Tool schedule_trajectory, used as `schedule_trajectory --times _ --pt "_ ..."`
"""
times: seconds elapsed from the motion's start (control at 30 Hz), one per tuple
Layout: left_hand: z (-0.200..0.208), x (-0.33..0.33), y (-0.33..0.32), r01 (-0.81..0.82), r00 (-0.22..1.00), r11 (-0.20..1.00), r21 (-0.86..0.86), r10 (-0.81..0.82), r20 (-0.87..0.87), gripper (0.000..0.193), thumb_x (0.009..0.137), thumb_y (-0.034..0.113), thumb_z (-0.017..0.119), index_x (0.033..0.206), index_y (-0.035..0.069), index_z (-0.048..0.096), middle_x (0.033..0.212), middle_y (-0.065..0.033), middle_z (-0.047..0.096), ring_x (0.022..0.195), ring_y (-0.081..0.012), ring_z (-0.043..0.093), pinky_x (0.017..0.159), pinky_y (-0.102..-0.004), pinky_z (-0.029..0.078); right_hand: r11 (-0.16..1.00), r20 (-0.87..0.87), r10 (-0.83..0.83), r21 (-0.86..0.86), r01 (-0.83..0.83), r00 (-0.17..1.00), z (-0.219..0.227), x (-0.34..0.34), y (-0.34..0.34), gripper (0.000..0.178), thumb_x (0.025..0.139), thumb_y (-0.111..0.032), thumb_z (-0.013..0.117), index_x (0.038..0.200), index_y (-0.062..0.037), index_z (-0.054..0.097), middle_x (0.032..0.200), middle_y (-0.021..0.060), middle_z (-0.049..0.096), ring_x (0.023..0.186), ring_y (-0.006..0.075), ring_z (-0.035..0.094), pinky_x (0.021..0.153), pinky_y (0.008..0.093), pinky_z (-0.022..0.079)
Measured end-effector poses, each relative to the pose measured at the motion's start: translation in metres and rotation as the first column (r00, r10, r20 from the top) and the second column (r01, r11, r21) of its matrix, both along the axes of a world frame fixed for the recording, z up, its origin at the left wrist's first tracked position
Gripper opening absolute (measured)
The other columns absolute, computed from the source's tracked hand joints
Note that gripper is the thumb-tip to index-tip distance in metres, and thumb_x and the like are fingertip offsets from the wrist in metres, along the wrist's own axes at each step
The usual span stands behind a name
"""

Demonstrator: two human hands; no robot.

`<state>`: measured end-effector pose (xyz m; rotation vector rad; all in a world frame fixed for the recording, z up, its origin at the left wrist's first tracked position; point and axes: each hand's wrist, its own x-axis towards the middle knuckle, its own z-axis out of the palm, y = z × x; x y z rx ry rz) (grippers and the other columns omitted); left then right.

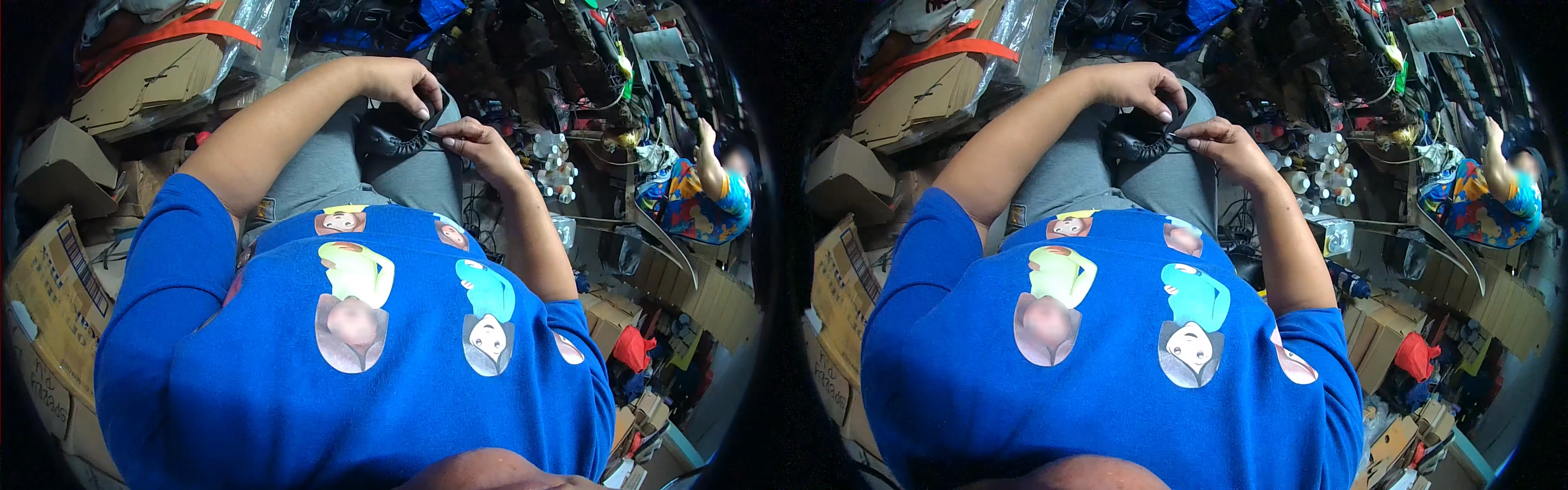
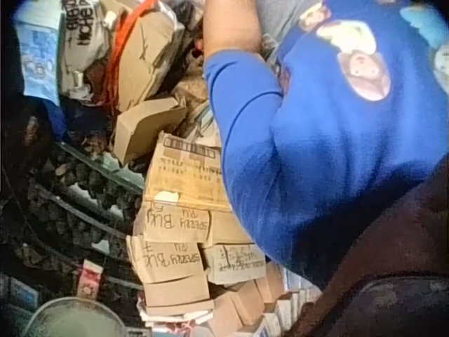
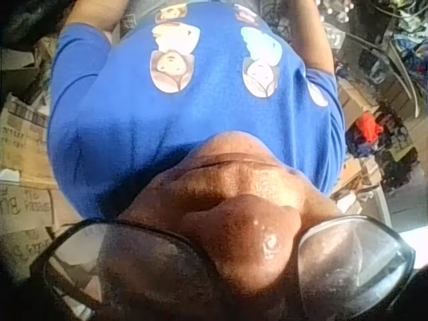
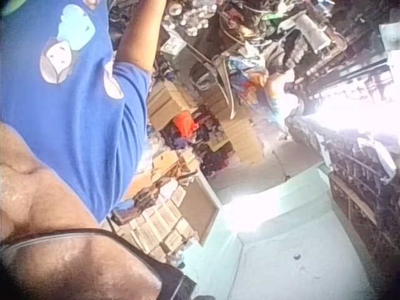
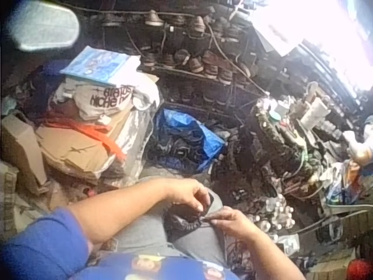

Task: Manual stitching of leather shoe components using a needle and thread.

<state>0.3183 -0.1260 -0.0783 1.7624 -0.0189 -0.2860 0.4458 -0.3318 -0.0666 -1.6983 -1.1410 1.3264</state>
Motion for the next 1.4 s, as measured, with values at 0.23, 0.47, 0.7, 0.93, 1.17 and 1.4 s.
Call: schedule_trajectory --times 0.23,0.47,0.7,0.93,1.17,1.4 --pt "0.000 -0.003 0.000 0.006 1.000 0.998 0.066 -0.007 0.023 0.038 0.069 0.008 0.074 0.106 0.002 0.064 0.098 -0.0071 0.060 0.092 -0.0167 0.058 0.083 -0.0303 0.047 0.997 -0.040 -0.047 0.056 0.050 0.998 -0.011 -0.003 0.001 0.019 0.083 -0.010 0.066 0.101 -0.0098 0.070 0.088 0.0014 0.058 0.087 0.0113 0.055 0.079 0.0247 0.043" --pt "0.003 -0.025 -0.007 -0.283 0.944 0.872 0.398 0.180 0.277 0.044 0.069 -0.002 0.063 0.112 0.006 0.060 0.096 -0.0120 0.056 0.097 -0.0252 0.055 0.085 -0.0306 0.045 0.970 0.454 -0.115 0.242 0.002 0.884 0.015 -0.033 0.004 0.018 0.075 -0.009 0.072 0.093 -0.0107 0.072 0.071 0.0023 0.054 0.065 0.0116 0.055 0.060 0.0268 0.045" --pt "0.019 -0.086 -0.039 -0.531 0.841 0.772 0.349 0.431 0.325 0.025 0.074 0.000 0.058 0.094 0.011 0.067 0.086 -0.0091 0.054 0.094 -0.0250 0.054 0.085 -0.0381 0.040 0.958 0.659 -0.125 0.273 -0.081 0.742 0.012 -0.048 -0.011 0.029 0.074 -0.006 0.066 0.101 -0.0154 0.070 0.074 0.0064 0.056 0.073 0.0237 0.057 0.074 0.0361 0.041" --pt "0.012 -0.092 -0.052 -0.563 0.825 0.448 0.694 0.268 0.497 0.016 0.073 0.008 0.064 0.087 0.015 0.070 0.078 -0.0030 0.054 0.082 -0.0224 0.054 0.077 -0.0358 0.036 0.991 0.576 -0.104 0.129 0.035 0.811 0.015 -0.054 -0.014 0.031 0.077 -0.006 0.063 0.106 -0.0174 0.069 0.078 0.0055 0.053 0.080 0.0207 0.055 0.074 0.0327 0.043" --pt "0.003 -0.086 -0.042 -0.546 0.809 0.777 0.314 0.393 0.436 0.015 0.075 0.007 0.066 0.088 0.015 0.071 0.075 -0.0050 0.049 0.077 -0.0225 0.051 0.070 -0.0344 0.040 0.998 0.285 -0.060 0.049 0.048 0.956 0.013 -0.026 -0.004 0.035 0.081 0.003 0.054 0.106 -0.0165 0.069 0.090 0.0049 0.049 0.084 0.0153 0.053 0.081 0.0250 0.044" --pt "-0.012 -0.083 -0.036 -0.587 0.774 0.683 0.436 0.315 0.549 0.017 0.076 0.006 0.066 0.089 0.016 0.071 0.075 -0.0061 0.048 0.074 -0.0229 0.050 0.066 -0.0344 0.040 0.999 0.355 0.022 0.036 -0.036 0.935 0.014 -0.016 0.007 0.037 0.078 0.004 0.052 0.102 -0.0163 0.070 0.090 0.0042 0.051 0.086 0.0149 0.052 0.082 0.0263 0.044"
